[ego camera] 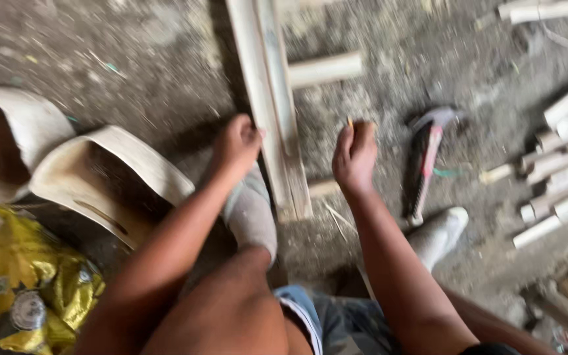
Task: The person assembles a wooden frame by hammering nails into wooden slats. They use a hammer to secure the pieces together and occasionally adjust the frame's position.
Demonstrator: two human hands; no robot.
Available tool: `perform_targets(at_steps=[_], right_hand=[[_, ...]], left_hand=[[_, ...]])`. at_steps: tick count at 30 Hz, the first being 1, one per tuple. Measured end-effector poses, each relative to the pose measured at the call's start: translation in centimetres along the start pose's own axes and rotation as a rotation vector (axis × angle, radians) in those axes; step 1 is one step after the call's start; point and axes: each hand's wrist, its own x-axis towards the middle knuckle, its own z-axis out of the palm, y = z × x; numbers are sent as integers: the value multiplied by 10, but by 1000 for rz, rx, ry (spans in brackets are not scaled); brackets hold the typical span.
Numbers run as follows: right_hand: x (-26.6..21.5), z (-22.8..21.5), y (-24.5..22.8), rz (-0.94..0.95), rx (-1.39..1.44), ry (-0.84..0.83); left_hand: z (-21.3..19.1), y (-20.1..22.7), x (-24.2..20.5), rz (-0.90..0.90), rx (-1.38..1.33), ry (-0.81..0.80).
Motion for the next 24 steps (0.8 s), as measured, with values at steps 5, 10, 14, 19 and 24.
perform_targets(at_steps=[5, 10, 14, 19, 24], right_hand=[[-21, 1, -16, 117, 208, -284], [-55, 29, -45, 289, 73, -330], [-44, 29, -50, 400, 223, -179], [-7, 16, -56, 109, 195, 116], [20, -2, -54, 257, 251, 21]], left_hand=[[7, -3, 17, 20, -191, -58], [-1, 12, 15, -38, -231, -25], [-23, 22, 28, -14, -298, -36], [-42, 37, 65, -41, -383, -30], [-69, 68, 105, -85, -185, 85]])
